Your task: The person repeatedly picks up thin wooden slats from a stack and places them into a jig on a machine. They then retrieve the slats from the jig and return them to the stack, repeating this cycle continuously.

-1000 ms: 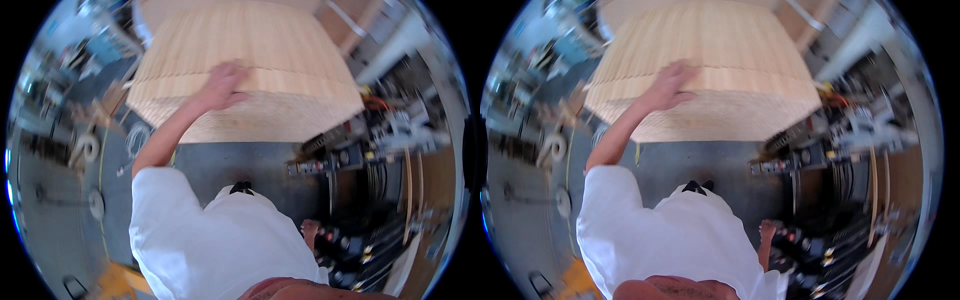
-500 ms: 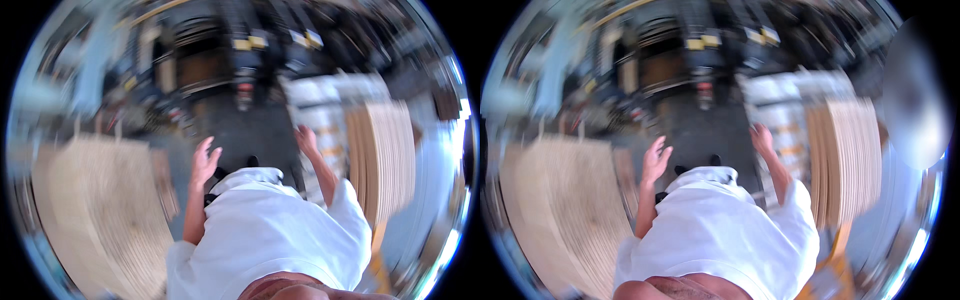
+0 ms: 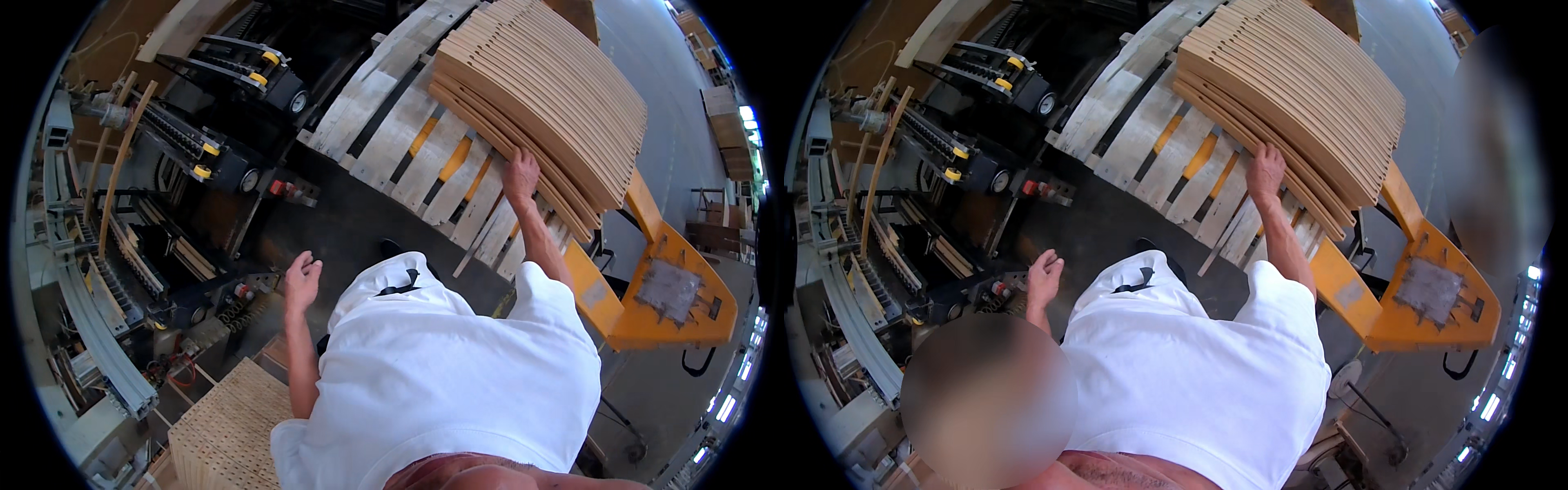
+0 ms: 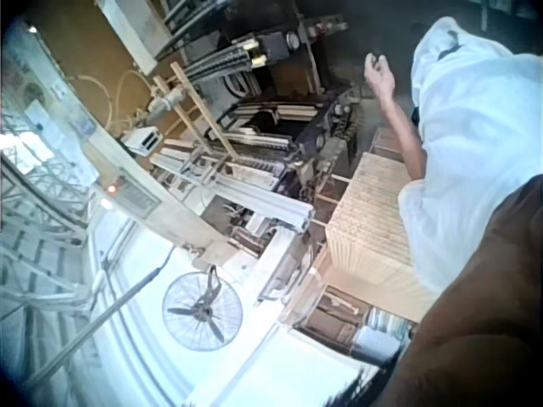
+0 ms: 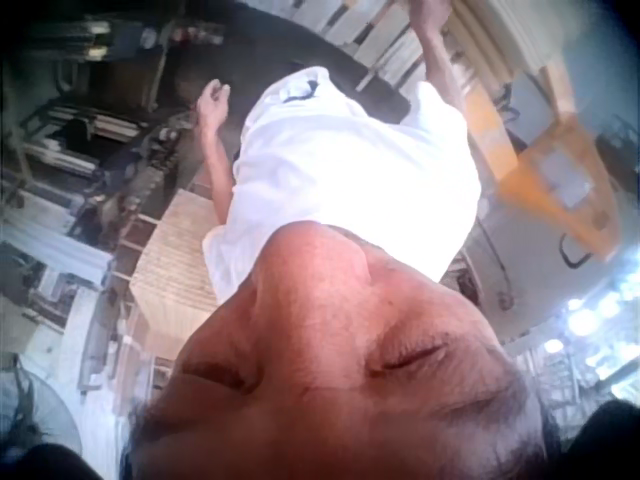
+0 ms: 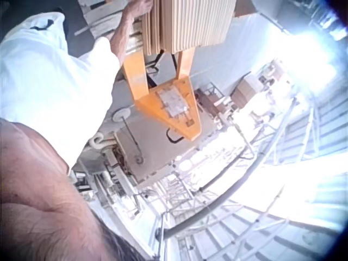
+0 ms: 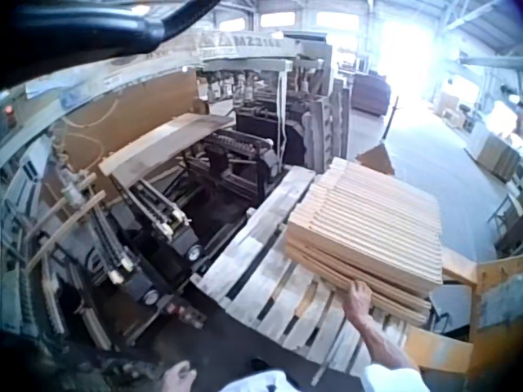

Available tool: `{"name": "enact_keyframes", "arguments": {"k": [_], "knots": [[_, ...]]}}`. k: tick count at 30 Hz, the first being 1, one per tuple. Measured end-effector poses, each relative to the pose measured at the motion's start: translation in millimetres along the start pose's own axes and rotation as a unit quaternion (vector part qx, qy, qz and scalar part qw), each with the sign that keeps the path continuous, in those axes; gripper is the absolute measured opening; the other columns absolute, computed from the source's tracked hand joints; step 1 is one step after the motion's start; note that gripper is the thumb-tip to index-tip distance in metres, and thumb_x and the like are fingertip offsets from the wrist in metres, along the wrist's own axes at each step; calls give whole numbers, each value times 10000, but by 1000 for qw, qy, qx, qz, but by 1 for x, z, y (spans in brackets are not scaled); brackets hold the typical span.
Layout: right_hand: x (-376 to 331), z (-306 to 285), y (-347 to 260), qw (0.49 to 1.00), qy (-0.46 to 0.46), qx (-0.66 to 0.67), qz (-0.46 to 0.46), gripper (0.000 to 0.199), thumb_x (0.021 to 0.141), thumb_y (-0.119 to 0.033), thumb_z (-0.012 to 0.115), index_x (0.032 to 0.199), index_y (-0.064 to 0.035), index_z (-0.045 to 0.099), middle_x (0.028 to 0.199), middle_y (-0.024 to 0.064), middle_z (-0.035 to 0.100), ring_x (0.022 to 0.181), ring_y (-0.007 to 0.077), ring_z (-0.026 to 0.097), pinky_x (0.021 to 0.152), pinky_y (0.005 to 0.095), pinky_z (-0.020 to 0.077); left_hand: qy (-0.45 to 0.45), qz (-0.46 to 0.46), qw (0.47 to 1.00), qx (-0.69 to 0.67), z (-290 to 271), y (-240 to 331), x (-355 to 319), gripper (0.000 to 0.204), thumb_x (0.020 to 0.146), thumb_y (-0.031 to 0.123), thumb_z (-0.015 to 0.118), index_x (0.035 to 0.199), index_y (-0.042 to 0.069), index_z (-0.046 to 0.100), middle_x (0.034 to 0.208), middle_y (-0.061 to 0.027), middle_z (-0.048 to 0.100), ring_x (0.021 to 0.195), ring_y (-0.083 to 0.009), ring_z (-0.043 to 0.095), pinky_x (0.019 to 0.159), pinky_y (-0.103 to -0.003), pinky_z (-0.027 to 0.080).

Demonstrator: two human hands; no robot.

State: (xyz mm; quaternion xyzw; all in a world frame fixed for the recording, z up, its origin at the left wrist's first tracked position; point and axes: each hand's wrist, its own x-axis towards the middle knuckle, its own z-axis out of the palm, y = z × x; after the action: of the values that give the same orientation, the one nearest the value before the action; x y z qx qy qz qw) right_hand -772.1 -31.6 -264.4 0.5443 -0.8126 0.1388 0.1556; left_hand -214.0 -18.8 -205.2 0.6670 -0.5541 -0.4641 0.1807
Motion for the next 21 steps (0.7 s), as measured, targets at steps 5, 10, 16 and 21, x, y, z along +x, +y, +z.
{"name": "enact_keyframes", "arguments": {"k": [5,10,16,21], "knots": [[12,39,28,995,-40,-86,9,171,831,-109,555,997,-89,591,924,133,611,871,367,616,694,512,499,-10,-37,999,-12,-1,-26,9,485,877,226,686,1270,-35,569,1163,-217,661,1005,-234,675,882,-333,529],[20,26,33,996,-85,-19,-16,225,884,-125,554,1093,-67,611,961,205,596,945,396,589,751,508,496,55,-53,997,-22,-36,-62,12,471,873,244,690,1246,-27,587,1126,-201,676,992,-257,684,876,-349,533],[43,-16,-65,991,-105,64,-45,271,907,-171,587,1173,-115,579,1010,169,591,984,376,555,821,488,472,202,-23,978,34,-171,-83,75,393,858,236,686,1177,13,631,1099,-194,674,1009,-322,664,869,-382,521],[71,-74,-199,977,-74,177,-92,369,852,-69,668,1217,-91,621,1025,143,613,973,329,577,849,419,480,347,117,912,183,-342,-100,202,402,856,274,658,1154,5,630,1227,-213,594,1163,-395,534,1004,-440,429]]}}
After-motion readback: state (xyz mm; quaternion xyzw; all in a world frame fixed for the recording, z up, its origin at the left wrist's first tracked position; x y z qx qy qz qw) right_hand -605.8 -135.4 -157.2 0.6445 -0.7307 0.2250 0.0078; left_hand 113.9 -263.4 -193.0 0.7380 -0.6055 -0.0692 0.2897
